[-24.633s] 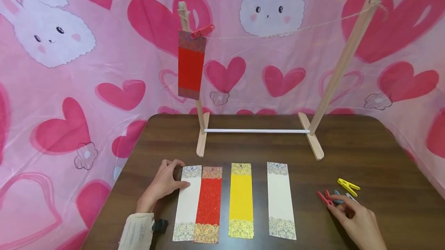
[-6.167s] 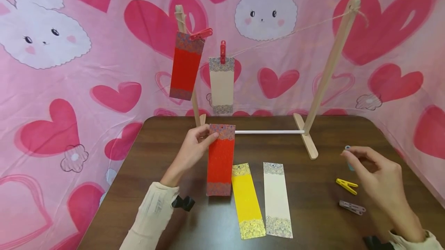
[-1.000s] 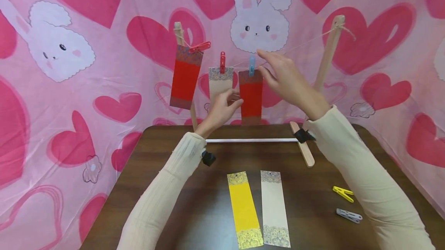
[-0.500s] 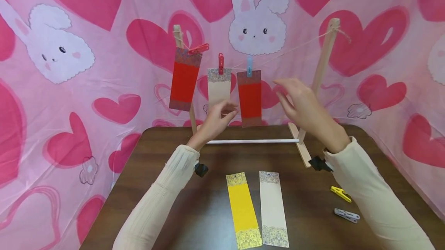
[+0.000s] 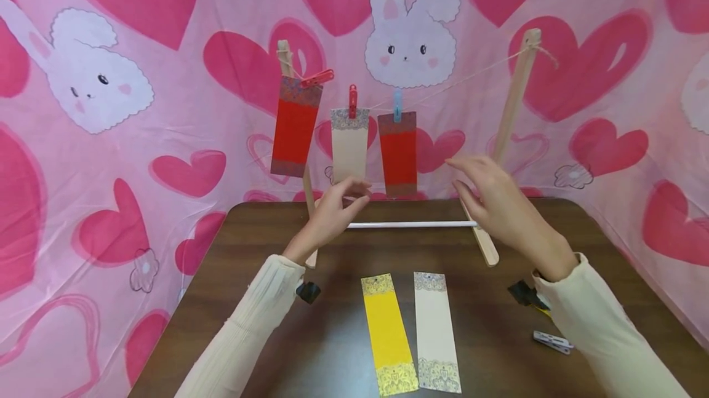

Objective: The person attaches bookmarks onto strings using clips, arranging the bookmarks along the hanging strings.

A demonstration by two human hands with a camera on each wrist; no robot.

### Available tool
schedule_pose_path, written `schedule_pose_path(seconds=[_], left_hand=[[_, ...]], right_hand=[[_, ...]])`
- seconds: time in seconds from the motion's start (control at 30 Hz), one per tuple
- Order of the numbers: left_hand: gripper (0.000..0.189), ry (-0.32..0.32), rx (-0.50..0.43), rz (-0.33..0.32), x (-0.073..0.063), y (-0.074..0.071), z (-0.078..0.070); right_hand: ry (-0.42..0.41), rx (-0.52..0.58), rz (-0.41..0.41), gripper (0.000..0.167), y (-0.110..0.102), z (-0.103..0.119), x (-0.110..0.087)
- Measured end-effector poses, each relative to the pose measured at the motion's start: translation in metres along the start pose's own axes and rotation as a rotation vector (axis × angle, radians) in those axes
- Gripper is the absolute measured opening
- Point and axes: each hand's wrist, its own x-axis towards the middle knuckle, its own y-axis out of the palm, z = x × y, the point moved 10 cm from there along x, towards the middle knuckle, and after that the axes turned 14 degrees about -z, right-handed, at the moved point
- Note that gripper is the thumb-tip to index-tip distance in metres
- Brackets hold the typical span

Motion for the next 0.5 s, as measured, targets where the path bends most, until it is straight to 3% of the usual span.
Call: schedule_pose_path(seconds=[0.5], left_hand=[[0.032,-0.056,-0.006,0.020,-0.031,-0.005,-0.005]], right_hand=[[0.013,-0.043,-0.011,0.044,-0.010,-0.003,-0.036]])
